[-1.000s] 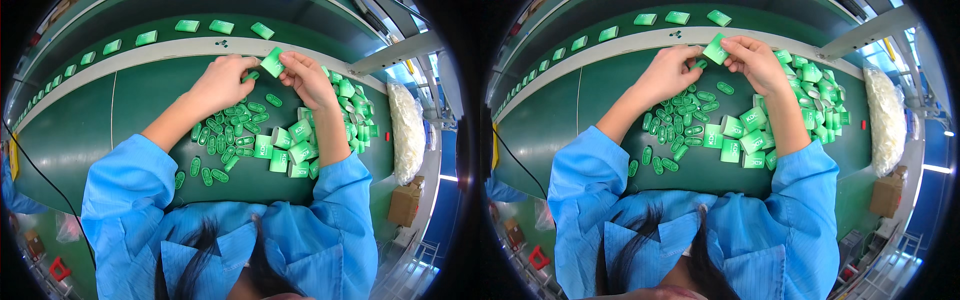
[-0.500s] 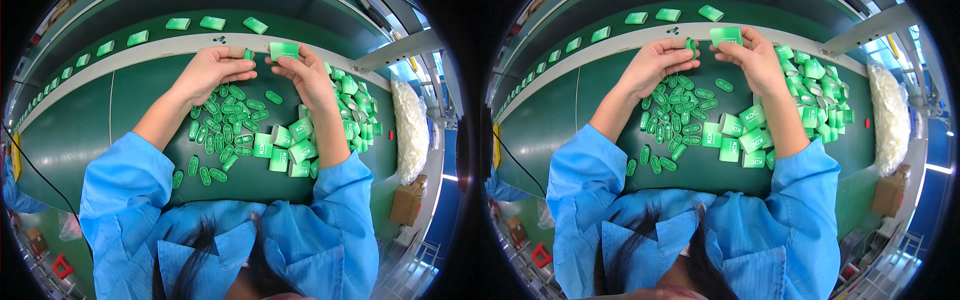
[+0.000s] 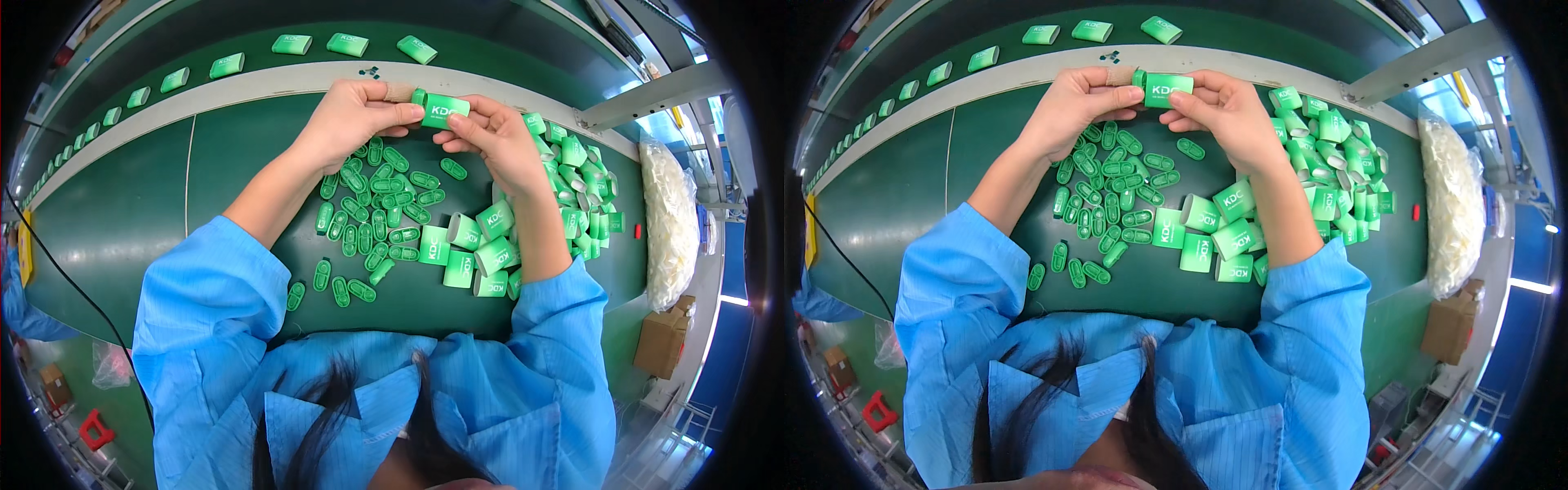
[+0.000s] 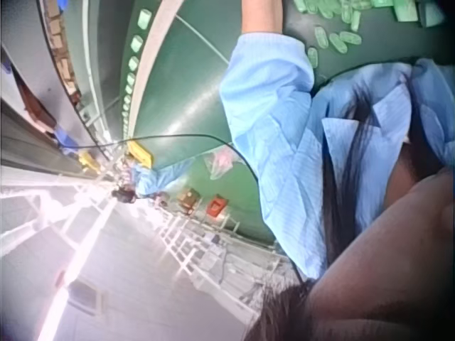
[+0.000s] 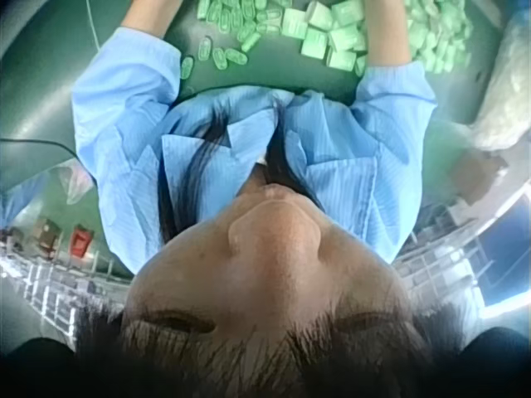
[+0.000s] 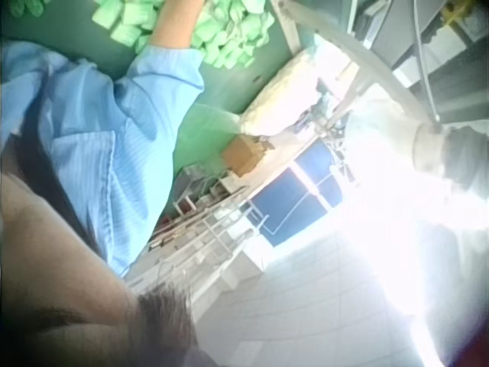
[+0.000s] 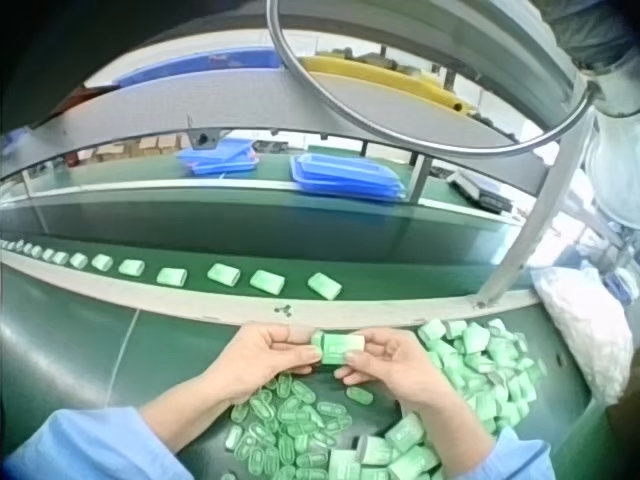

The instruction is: The person assembles green capsule-shaped objects by hand on a green workbench. They pick up two halves, press them together, and place the finished units on a conveyor belt. At 00:27, the person refills their supply by pouring more halves from a blue bin onto the table and continues the assembly process.

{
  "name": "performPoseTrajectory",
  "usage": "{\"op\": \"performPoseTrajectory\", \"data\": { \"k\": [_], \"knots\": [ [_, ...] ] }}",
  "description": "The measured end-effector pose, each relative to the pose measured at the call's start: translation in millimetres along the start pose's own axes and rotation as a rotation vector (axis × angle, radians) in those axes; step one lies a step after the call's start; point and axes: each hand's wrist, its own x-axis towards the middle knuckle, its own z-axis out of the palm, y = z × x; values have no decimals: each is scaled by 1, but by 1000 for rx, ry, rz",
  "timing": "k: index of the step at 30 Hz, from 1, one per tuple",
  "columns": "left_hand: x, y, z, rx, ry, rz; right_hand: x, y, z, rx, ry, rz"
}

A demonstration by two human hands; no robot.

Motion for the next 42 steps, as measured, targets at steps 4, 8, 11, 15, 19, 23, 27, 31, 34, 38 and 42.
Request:
{"op": "performPoseTrajectory", "data": {
  "k": [4, 8, 11, 15, 19, 23, 27, 31, 34, 38, 42],
  "knots": [
    [-2, 1, 4, 7, 25, 39, 0, 4, 0, 107, -7, -9],
    [-4, 2, 9, 23, 74, 100, 0, 4, 2, 108, -3, -38],
    [-4, 0, 5, 134, 71, 93, -1, 3, 4, 54, 26, -58],
    [-6, 1, 6, 233, 72, 150, -2, 2, 3, -78, 19, -94],
    [-5, -3, 10, 344, 84, 231, -2, -2, 1, -142, 21, -87],
    [-10, -5, 19, 304, 89, 263, 0, -1, 4, -104, 37, -91],
    [-10, -6, 19, 327, 102, 229, -1, -1, 7, -85, 61, -82],
    [-15, 11, 19, 577, 70, 177, -2, 0, 4, -136, 68, -130],
    [-18, 13, 21, 630, 94, 216, -3, -1, 5, -150, 67, -161],
    [-24, 1, 34, 600, 188, 277, -6, -1, 10, -155, 104, -178],
    [-28, -12, 42, 490, 236, 320, -12, 4, 31, -306, 246, -293]
  ]
}}
